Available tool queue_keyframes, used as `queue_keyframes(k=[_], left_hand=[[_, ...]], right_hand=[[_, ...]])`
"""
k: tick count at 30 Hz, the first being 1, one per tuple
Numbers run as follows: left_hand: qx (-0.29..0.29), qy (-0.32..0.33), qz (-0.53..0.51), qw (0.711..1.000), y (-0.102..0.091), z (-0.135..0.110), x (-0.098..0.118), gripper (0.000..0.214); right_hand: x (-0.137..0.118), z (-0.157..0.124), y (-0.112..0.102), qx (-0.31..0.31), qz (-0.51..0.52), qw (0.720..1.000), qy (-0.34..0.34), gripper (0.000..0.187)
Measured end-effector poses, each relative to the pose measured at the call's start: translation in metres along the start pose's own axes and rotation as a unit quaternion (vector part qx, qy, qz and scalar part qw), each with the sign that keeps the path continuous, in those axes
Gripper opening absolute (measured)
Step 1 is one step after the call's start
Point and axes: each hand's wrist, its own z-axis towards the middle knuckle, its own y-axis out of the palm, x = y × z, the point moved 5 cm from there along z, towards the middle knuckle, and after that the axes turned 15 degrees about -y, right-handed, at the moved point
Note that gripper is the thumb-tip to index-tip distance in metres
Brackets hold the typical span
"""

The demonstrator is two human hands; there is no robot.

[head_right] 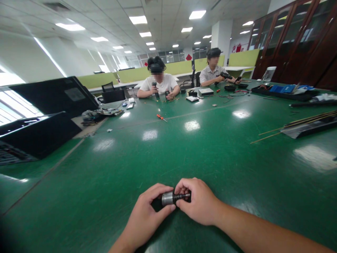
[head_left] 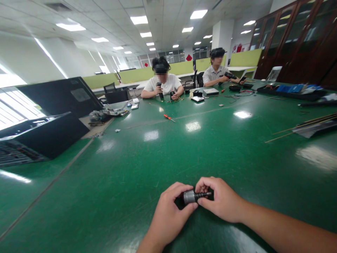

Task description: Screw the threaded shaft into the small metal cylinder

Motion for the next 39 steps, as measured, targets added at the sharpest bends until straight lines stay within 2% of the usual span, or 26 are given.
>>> queue_keyframes(k=[39], left_hand=[[0.0,-0.001,0.02,1.0,0.0014,0.0004,0.0022,0.025]], right_hand=[[0.0013,-0.0012,0.0003,-0.016,-0.026,1.0,0.002,0.017]])
